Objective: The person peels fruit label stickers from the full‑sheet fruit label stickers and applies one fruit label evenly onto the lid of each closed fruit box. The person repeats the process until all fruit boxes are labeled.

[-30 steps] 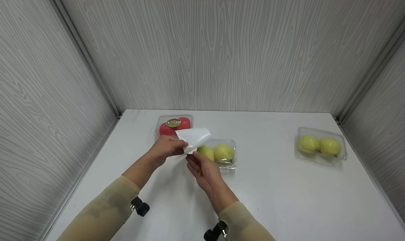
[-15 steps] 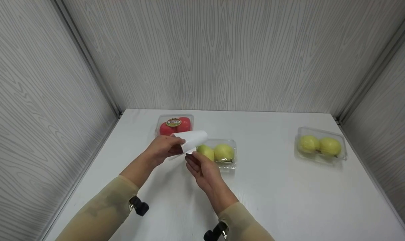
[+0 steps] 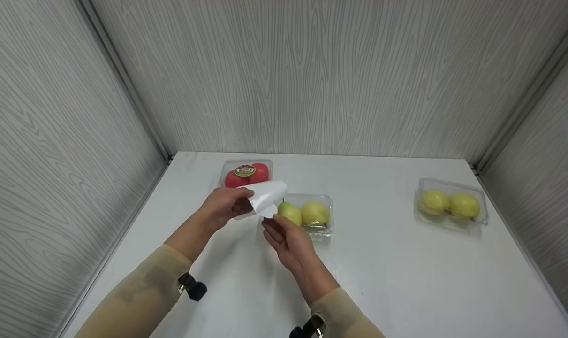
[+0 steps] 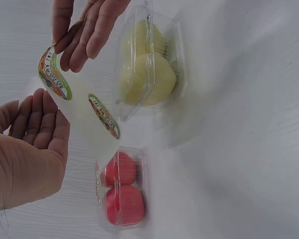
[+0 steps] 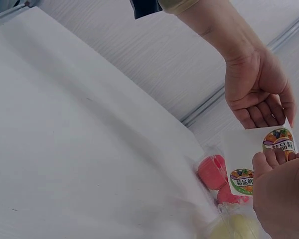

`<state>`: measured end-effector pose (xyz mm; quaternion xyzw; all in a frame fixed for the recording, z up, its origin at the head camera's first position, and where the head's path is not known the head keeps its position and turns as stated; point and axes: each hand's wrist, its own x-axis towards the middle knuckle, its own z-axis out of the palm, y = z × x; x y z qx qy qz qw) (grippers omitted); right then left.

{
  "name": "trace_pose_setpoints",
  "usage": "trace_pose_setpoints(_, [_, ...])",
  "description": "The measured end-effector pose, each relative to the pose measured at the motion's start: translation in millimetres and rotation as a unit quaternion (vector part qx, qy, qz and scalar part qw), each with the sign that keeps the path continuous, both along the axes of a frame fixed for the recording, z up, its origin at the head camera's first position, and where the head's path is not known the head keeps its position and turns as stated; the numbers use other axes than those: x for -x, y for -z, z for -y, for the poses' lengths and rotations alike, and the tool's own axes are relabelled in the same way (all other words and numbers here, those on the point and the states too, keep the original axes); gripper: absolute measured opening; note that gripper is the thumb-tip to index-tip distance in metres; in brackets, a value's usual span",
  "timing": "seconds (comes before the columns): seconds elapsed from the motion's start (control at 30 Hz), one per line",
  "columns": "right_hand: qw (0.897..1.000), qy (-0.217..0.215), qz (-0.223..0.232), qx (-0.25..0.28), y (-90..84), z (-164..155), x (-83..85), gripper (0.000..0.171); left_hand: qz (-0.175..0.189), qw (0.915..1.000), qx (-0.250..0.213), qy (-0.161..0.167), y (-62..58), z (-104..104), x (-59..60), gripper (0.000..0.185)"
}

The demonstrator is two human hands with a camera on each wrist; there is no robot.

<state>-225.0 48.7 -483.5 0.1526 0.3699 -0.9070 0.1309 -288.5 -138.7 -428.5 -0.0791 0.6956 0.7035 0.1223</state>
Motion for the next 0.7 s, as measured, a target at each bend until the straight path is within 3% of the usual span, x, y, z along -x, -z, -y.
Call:
trace_pose_setpoints(0.17, [1.0,-0.003,0.0,-0.006,1.6,-1.4,-4.2,0.029,-0.008,0.9998,-0.019,-0.007,2.6,6.0,2.1,0.024])
trace_pose_setpoints(0.7, [1.0,-0.011,0.01,-0.018,10.2,-3.2,-9.4,0.035,0.011,0.9985,-0.036,-0.039,2.5,22.2,1.2,0.028])
